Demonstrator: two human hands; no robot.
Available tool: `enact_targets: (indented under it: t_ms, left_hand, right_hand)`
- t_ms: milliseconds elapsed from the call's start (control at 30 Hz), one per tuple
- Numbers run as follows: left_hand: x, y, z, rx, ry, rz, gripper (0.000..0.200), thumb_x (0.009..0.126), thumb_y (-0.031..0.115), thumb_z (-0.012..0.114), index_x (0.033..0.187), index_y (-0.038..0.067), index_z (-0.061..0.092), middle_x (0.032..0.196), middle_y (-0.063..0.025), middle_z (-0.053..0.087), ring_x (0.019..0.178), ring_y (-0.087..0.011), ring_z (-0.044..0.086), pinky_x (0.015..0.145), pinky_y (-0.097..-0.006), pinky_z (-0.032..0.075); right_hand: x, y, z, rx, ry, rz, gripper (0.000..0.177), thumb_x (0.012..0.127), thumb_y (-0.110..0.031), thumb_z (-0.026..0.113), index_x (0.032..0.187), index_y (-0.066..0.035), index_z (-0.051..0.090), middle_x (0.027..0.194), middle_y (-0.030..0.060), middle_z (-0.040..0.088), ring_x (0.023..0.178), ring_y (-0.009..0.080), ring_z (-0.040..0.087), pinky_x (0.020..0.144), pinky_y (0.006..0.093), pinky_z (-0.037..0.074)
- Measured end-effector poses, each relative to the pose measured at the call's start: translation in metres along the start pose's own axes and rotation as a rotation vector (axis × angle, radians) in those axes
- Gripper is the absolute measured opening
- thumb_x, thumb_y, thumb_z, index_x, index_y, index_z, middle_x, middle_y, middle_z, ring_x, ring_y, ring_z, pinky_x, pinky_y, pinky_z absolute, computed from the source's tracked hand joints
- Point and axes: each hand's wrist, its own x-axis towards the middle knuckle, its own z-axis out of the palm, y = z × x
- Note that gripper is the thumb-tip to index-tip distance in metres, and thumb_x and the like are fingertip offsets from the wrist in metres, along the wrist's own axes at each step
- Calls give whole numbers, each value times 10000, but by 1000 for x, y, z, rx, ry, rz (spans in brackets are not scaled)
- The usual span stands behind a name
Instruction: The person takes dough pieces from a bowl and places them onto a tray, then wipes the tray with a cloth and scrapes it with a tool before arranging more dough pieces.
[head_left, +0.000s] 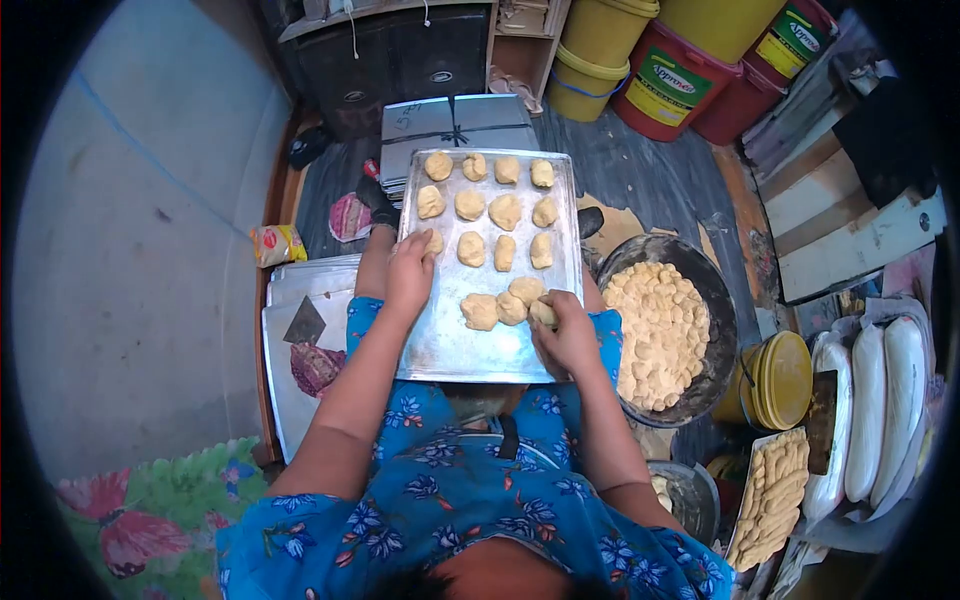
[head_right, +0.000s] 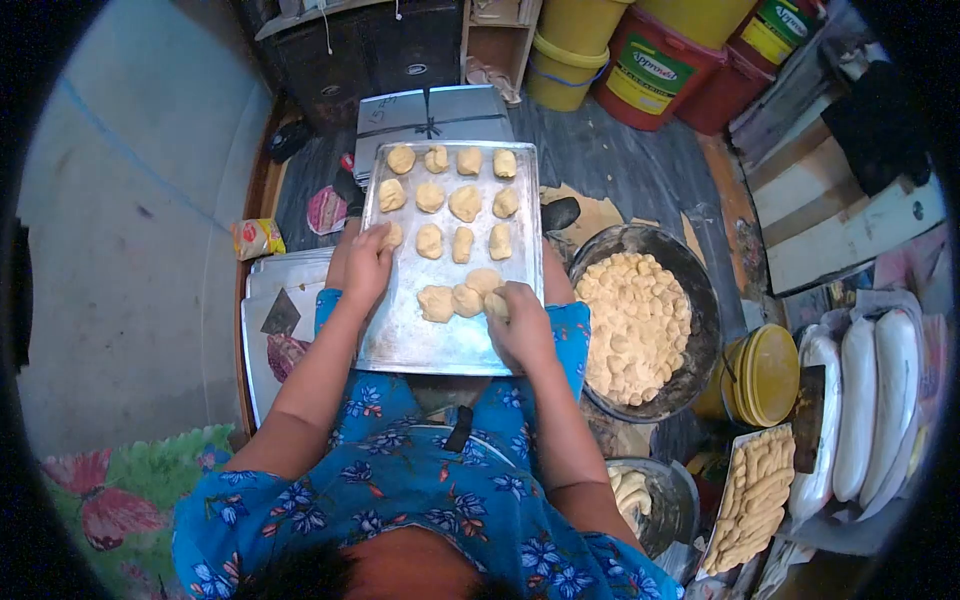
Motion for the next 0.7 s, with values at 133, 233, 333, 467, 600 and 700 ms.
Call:
enact_targets:
  t_ms: [133, 233, 333, 467, 600, 700]
  left_hand:
    - [-31, 49, -8, -12, -21, 120, 456, 833, 179, 662, 1249, 19, 568, 1280, -176, 559, 1197, -359, 492, 1043, -458, 360]
    - [-64, 78, -17, -126, -351, 333, 481, 793, 197, 697, 1230, 31, 580, 1212, -165, 571, 1164, -368, 500, 973, -434, 396]
    - [-81, 75, -18, -93, -359, 201, 494, 775, 200, 714, 1224, 42, 583, 1080, -165, 576, 1054, -367, 539, 917, -440, 419]
    - [-81, 52, -27, 38, -131, -57, 492, 802, 262, 714, 1226, 54, 577, 998, -163, 550, 949, -380, 556, 792, -457, 464]
    - [-73, 39, -41, -6, -69, 17, 483, 837, 263, 678, 1254, 46, 569, 1096, -188, 545, 989, -383, 579, 868, -455, 478]
    - [-72, 31, -43, -93, -207, -18, 453, 840, 250, 671, 1235, 44, 586, 1207, -198, 502, 1040, -401, 561, 896, -450, 474]
  right_hand:
    - [8, 14, -12, 241, 26, 274, 329, 700, -22, 703, 1007, 26, 594, 1201, 187, 587, 1083, 308, 588, 910, 390, 466]
    - [8, 30, -2, 303, 68, 312, 318, 686, 2, 676, 992, 24, 592, 1144, 177, 597, 1048, 291, 599, 902, 383, 469]
    - [16, 12, -6, 136, 145, -6, 343, 682, 11, 646, 1023, 6, 601, 1087, 173, 599, 990, 304, 608, 884, 379, 481]
    - [20, -10, 4, 42, -57, -41, 314, 727, -33, 629, 1040, -61, 651, 1043, 153, 594, 953, 358, 606, 880, 419, 474]
    - [22, -45, 17, -163, -256, -34, 270, 786, -109, 622, 1051, -122, 672, 961, 138, 596, 905, 354, 619, 804, 454, 492]
    - [25, -54, 38, -94, -245, 57, 249, 802, -163, 642, 1043, -108, 669, 926, 143, 613, 893, 356, 623, 793, 459, 496]
